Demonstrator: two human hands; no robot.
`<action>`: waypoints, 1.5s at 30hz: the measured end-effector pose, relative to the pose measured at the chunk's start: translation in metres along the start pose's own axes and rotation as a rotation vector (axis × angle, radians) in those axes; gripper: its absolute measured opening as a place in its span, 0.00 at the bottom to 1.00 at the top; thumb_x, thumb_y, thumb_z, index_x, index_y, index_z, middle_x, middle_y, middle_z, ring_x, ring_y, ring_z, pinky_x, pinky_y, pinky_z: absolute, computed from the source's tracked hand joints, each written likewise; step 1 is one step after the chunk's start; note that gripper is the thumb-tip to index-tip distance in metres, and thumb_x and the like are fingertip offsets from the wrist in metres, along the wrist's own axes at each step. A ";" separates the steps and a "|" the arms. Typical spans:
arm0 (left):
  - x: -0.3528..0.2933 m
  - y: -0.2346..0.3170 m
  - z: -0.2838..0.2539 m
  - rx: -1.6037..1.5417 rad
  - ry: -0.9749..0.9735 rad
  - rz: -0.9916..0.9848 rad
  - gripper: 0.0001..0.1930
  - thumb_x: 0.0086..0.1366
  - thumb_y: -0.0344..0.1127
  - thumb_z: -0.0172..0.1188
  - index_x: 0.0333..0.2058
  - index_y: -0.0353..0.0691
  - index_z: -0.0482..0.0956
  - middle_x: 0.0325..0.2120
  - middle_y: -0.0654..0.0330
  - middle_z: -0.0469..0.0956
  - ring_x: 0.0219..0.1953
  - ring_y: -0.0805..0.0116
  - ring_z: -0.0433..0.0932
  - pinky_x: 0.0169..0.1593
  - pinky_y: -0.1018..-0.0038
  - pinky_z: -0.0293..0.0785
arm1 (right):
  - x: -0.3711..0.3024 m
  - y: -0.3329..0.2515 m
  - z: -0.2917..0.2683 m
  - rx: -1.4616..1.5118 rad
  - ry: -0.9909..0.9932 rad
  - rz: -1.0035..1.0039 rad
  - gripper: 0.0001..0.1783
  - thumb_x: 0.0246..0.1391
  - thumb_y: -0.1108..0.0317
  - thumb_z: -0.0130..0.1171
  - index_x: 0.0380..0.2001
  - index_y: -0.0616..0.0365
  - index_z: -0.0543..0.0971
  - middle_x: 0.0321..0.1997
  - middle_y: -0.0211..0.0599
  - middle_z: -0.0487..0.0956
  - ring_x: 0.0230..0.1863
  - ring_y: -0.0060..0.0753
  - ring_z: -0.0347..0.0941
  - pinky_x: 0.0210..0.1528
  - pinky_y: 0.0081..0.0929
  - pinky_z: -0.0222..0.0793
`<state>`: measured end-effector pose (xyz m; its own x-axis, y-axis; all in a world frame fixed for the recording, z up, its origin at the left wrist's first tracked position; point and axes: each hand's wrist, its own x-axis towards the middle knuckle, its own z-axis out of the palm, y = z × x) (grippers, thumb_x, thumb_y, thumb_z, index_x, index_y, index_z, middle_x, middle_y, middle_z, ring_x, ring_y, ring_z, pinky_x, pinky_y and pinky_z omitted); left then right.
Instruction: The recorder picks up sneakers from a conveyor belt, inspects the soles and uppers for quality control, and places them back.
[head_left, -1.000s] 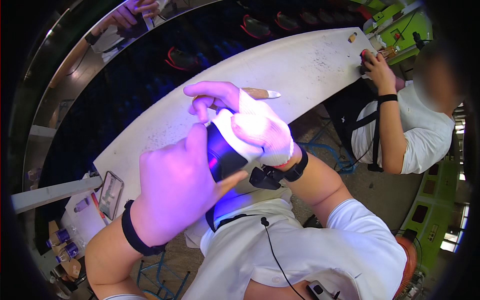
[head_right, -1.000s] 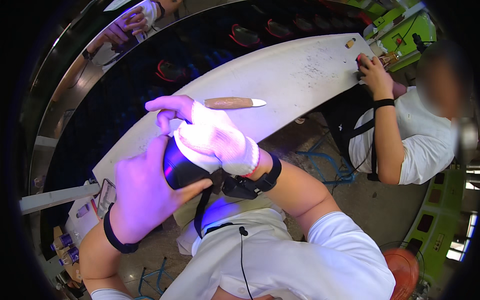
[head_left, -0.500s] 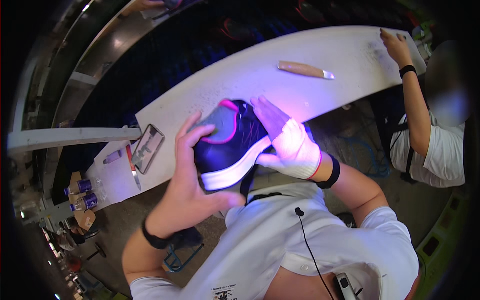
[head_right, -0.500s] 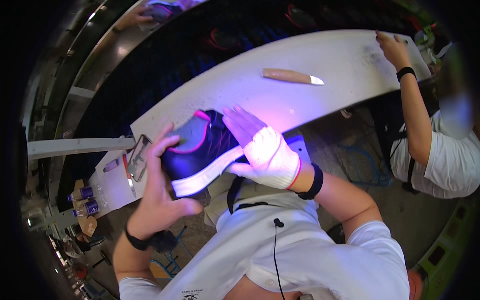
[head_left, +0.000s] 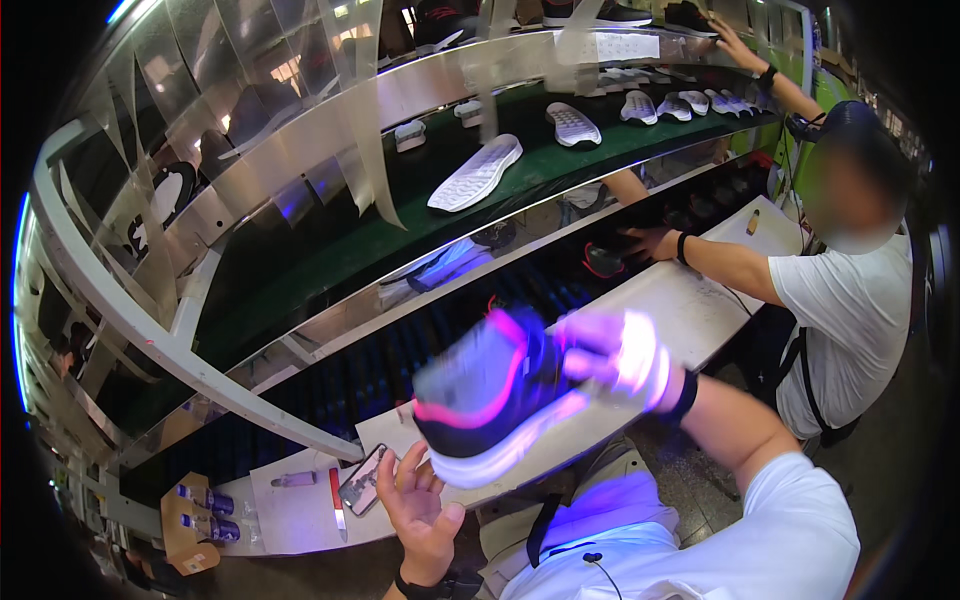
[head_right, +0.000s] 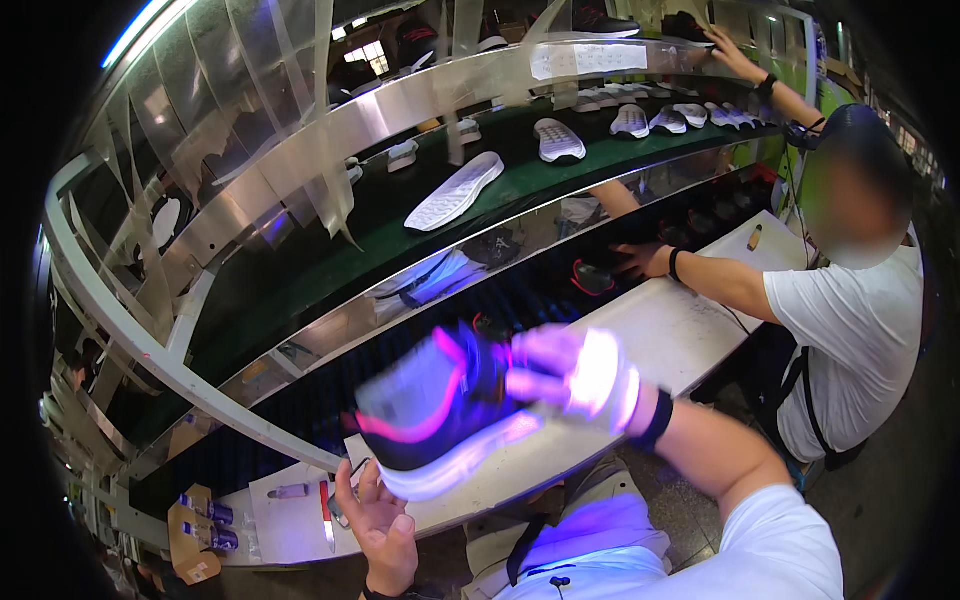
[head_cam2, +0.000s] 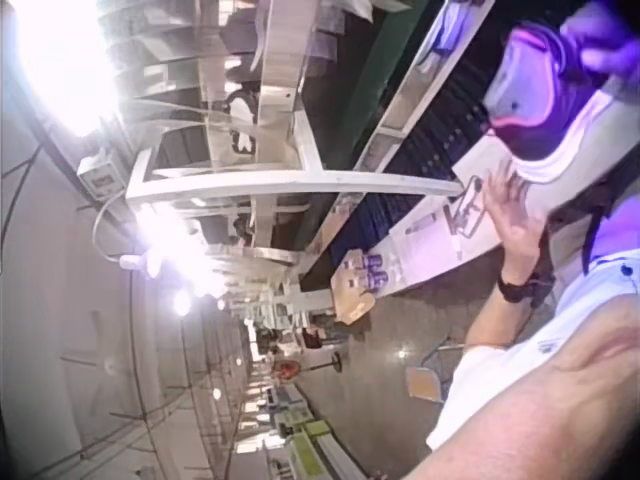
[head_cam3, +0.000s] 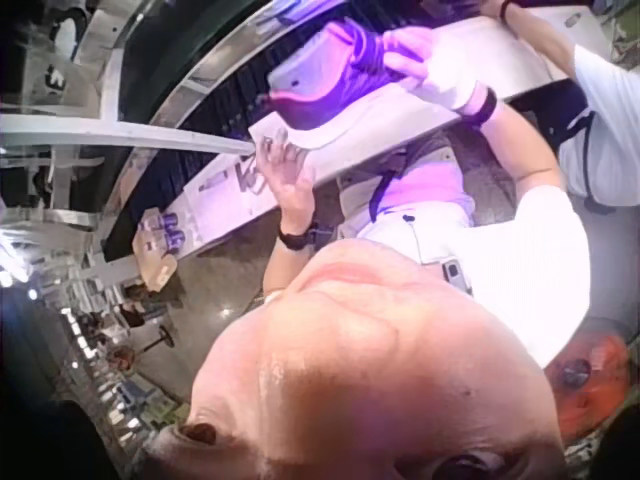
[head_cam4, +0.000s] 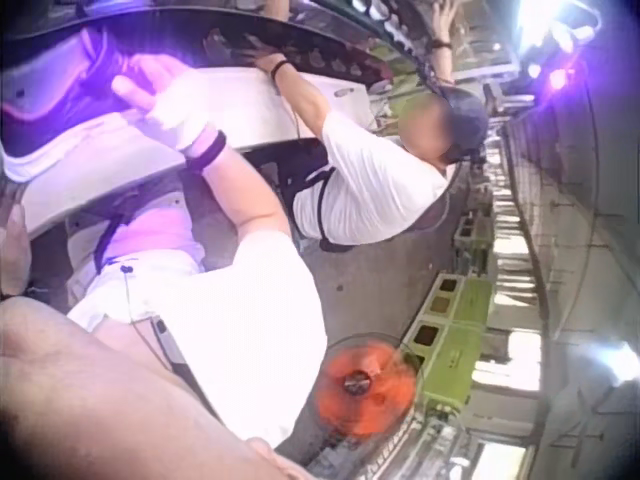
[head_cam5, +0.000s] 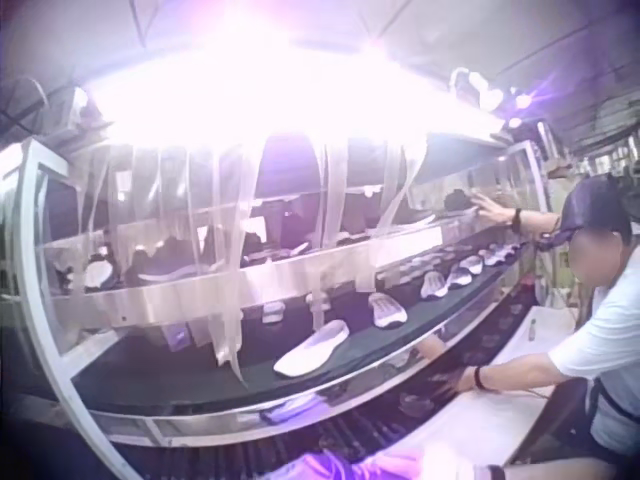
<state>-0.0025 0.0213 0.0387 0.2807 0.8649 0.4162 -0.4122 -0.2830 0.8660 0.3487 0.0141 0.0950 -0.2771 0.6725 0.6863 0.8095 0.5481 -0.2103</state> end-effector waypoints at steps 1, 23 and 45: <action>-0.003 0.000 0.001 -0.011 -0.013 0.017 0.51 0.62 0.35 0.73 0.76 0.44 0.48 0.70 0.43 0.63 0.67 0.47 0.72 0.71 0.52 0.67 | 0.028 0.009 -0.023 -0.101 0.079 0.004 0.16 0.57 0.60 0.70 0.48 0.50 0.84 0.33 0.40 0.78 0.34 0.50 0.79 0.32 0.44 0.76; 0.076 -0.108 -0.012 0.522 -0.152 -0.161 0.39 0.67 0.23 0.66 0.72 0.35 0.55 0.61 0.45 0.71 0.63 0.58 0.75 0.65 0.64 0.73 | 0.218 0.117 0.029 -0.344 -0.212 0.420 0.37 0.52 0.30 0.63 0.41 0.57 0.89 0.44 0.56 0.87 0.47 0.56 0.85 0.54 0.48 0.79; 0.167 -0.176 0.029 -0.577 0.196 -1.108 0.22 0.70 0.35 0.62 0.60 0.35 0.74 0.51 0.47 0.83 0.56 0.48 0.83 0.63 0.46 0.78 | 0.219 0.120 0.014 -0.390 -0.293 0.535 0.52 0.43 0.22 0.63 0.56 0.57 0.86 0.64 0.54 0.81 0.66 0.53 0.76 0.68 0.43 0.72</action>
<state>0.1420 0.2037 -0.0357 0.6038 0.5824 -0.5442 -0.3699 0.8095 0.4560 0.3783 0.2337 0.2104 0.1258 0.9347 0.3324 0.9837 -0.0742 -0.1637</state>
